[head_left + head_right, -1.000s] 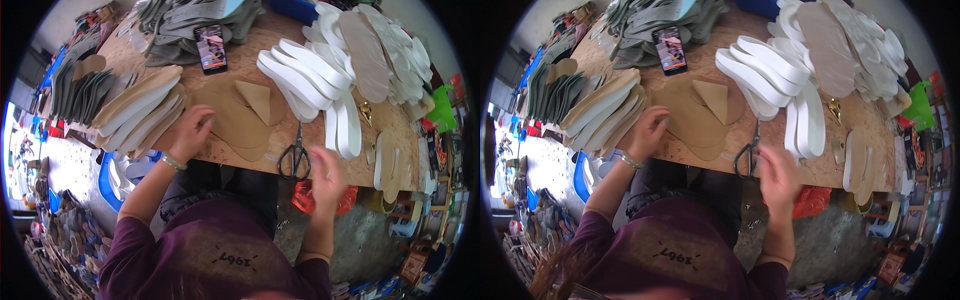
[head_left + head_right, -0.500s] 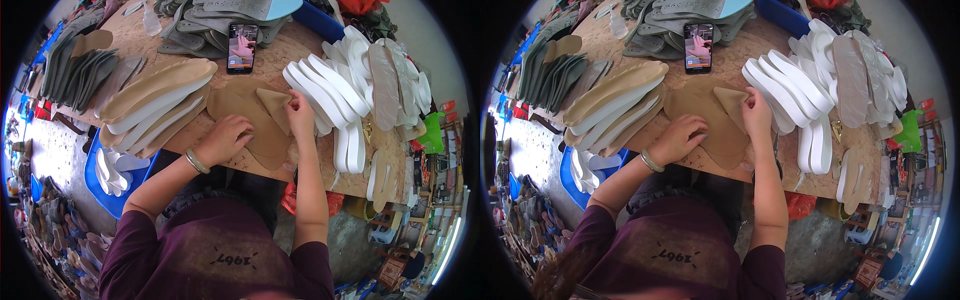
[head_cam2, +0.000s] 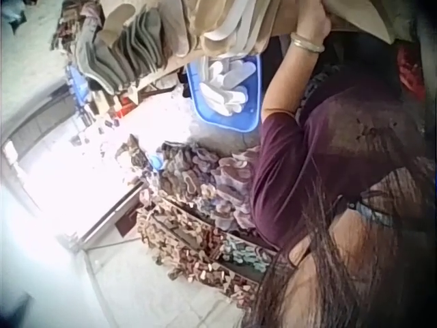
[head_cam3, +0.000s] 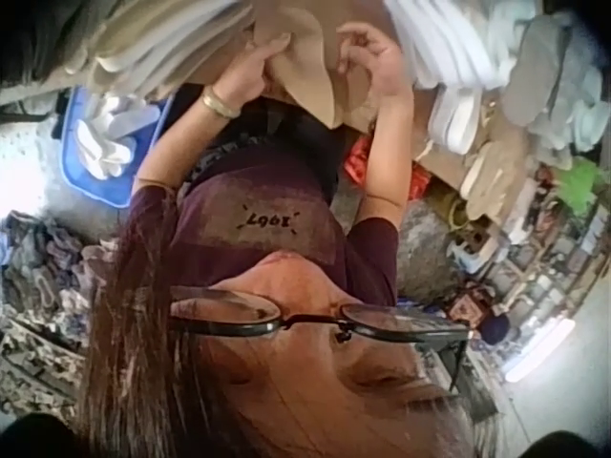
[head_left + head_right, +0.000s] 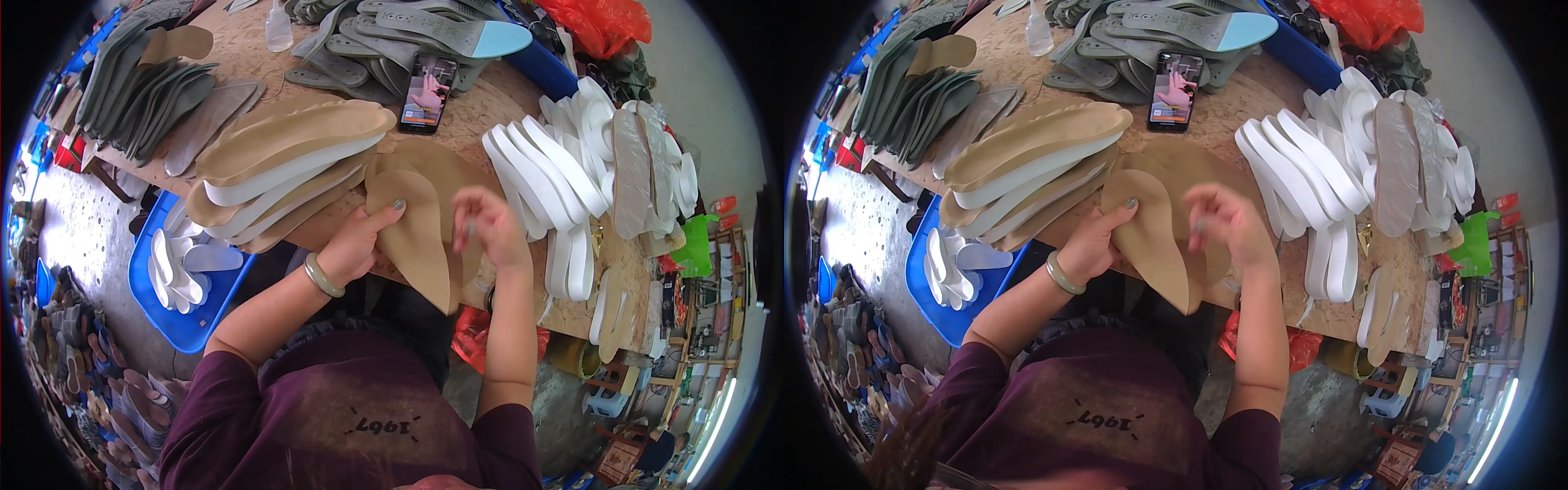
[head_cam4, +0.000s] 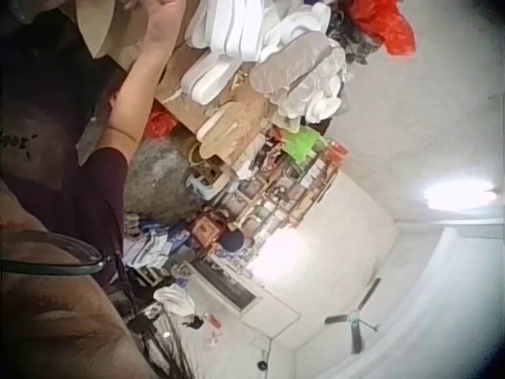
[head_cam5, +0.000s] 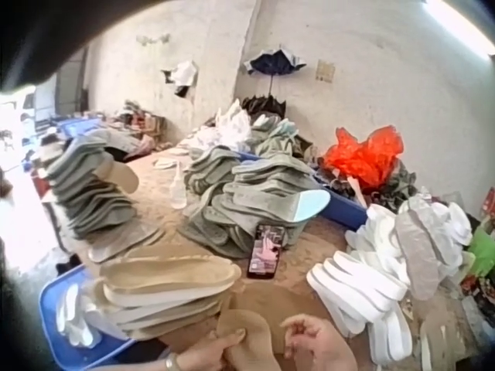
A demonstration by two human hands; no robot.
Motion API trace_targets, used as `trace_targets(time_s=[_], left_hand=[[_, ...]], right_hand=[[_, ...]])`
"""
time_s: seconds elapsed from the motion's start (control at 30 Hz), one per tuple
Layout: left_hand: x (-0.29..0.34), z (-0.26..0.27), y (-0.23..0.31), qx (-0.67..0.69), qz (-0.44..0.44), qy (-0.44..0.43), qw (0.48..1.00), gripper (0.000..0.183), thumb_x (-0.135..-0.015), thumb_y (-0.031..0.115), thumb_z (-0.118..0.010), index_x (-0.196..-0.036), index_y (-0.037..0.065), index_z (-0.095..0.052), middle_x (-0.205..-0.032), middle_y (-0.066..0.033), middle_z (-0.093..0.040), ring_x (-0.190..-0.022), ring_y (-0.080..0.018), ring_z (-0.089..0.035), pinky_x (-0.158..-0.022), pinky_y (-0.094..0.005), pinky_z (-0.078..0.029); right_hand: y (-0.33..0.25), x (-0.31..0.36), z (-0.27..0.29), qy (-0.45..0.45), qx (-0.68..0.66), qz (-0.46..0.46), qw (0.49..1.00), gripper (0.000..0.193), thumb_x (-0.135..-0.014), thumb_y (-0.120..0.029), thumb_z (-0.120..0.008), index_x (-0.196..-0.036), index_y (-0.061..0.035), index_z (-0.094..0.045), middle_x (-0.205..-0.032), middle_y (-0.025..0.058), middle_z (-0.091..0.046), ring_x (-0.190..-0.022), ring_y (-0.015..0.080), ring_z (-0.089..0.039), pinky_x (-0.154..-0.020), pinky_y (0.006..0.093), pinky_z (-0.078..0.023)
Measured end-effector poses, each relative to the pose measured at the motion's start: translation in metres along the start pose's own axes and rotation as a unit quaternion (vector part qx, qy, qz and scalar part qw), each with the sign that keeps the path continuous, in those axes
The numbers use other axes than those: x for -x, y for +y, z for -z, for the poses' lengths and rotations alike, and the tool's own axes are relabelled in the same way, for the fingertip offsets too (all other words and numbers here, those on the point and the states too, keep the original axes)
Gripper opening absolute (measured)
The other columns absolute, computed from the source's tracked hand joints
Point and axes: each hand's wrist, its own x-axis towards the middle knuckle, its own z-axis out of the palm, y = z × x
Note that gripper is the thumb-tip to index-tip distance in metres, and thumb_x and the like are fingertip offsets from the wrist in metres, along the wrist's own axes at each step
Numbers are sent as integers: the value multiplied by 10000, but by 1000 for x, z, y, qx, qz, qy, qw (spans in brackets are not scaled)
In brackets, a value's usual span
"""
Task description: Cutting and preparing shoe insole components for assembly.
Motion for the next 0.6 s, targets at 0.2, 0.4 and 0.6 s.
trace_targets(time_s=[0.2, 0.4, 0.6], left_hand=[[17, 22, -19, -38, -18, -1, 999, 373, -996, 222, -606, -1317, 42, -542, -1208, -47, -642, -1086, -150, -623, -952, -329, -510], [30, 45, -23, -47, -80, -32, 995, 346, -985, 229, -631, -1269, 38, -587, -1200, -34, -650, -1105, -147, -602, -981, -327, -475], [28, 54, -29, -51, -110, -44, 992, 383, -947, 306, -687, -1213, 43, -608, -1118, -32, -674, -1032, -149, -625, -947, -331, -491]], right_hand=[[49, -135, 66, 280, 339, 86, 894, 517, -837, -257, -775, -1247, -11, -579, -951, 87, -671, -809, 172, -650, -735, 304, -534], [53, -182, 81, 257, 416, 97, 867, 510, -790, -310, -780, -1182, -18, -634, -990, 141, -712, -816, 239, -671, -779, 363, -534], [38, -174, 75, 262, 453, -36, 852, 422, -861, -319, -699, -1162, -26, -657, -967, 157, -720, -867, 257, -694, -811, 345, -532]])
